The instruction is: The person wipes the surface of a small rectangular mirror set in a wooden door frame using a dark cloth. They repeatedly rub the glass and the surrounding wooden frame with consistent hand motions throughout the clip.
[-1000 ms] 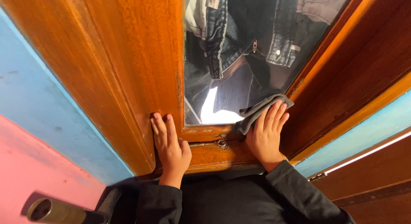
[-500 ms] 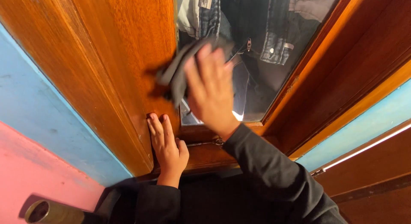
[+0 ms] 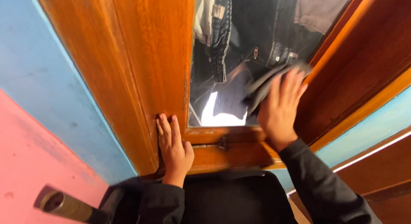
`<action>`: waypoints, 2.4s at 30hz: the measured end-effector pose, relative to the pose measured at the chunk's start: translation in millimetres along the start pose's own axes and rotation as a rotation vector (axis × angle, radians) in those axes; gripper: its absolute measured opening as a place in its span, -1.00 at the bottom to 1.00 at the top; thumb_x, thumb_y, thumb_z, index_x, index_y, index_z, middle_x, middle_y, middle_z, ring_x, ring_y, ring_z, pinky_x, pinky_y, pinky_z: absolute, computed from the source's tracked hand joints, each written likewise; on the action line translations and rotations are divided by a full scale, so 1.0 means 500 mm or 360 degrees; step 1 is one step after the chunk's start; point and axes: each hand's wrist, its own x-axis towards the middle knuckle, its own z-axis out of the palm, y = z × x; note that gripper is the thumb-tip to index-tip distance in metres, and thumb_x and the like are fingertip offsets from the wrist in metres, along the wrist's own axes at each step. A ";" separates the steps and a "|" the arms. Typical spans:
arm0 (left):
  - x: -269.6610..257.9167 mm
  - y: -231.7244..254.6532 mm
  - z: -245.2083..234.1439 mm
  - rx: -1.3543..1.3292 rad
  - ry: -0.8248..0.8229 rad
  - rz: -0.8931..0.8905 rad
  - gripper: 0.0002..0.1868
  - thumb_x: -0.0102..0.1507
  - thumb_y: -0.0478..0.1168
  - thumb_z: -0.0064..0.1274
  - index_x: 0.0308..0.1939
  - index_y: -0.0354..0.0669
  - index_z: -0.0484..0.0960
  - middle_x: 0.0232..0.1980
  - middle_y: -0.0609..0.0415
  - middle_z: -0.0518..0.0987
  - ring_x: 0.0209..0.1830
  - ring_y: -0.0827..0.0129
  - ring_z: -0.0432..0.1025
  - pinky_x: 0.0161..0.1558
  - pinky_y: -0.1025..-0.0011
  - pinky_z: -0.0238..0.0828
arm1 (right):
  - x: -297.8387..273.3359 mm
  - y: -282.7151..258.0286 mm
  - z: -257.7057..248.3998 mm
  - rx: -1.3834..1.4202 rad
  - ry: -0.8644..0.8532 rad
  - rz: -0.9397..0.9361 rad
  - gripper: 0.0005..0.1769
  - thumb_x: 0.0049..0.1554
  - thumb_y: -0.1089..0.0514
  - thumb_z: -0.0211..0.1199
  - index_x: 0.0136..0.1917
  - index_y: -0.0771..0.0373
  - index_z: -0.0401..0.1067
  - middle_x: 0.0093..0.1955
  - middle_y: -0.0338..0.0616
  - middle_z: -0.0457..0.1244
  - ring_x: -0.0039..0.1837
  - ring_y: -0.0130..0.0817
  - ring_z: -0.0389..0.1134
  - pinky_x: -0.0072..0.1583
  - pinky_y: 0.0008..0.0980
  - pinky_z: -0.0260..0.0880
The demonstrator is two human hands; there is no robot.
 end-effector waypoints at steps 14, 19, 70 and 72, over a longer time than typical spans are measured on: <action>0.002 0.004 0.005 0.0020 0.0007 0.0020 -0.03 0.01 -0.52 -0.23 0.59 -0.33 0.11 0.68 -0.34 -0.17 0.65 -0.34 -0.26 0.50 -0.07 -0.14 | 0.096 -0.264 0.034 0.0308 0.0203 -0.0149 -0.41 0.26 0.24 0.10 0.55 0.13 0.30 0.62 0.22 -0.01 0.61 0.31 0.00 0.59 0.22 -0.19; 0.004 0.006 0.001 0.0003 -0.0004 0.0042 -0.08 0.00 -0.50 -0.21 0.54 -0.39 0.18 0.67 -0.37 -0.14 0.66 -0.32 -0.26 0.50 -0.01 -0.15 | -0.061 -0.251 0.048 0.0319 -0.0094 -0.0262 -0.37 0.19 0.17 0.07 0.53 -0.01 0.33 0.59 -0.01 0.13 0.58 0.04 0.14 0.58 0.19 -0.21; -0.046 0.035 -0.076 -0.0379 -0.0089 0.0110 -0.40 0.46 -0.19 -0.51 0.54 -0.42 0.19 0.64 -0.34 0.02 0.64 -0.29 -0.14 0.54 -0.08 -0.11 | -0.210 -0.178 -0.102 0.1105 -0.0905 -0.0655 -0.45 0.28 0.07 -0.13 0.50 0.08 0.28 0.43 -0.17 0.26 0.32 -0.14 0.31 0.14 -0.19 0.21; -0.046 0.028 -0.068 -0.0334 -0.0189 0.0026 -0.37 0.45 -0.19 -0.46 0.60 -0.37 0.04 0.67 -0.34 -0.15 0.66 -0.31 -0.27 0.56 -0.13 -0.22 | -0.236 -0.109 -0.126 0.1018 -0.0982 -0.0508 -0.48 0.24 0.07 -0.02 0.45 0.02 0.35 0.44 -0.24 0.27 0.32 -0.15 0.31 0.16 -0.17 0.22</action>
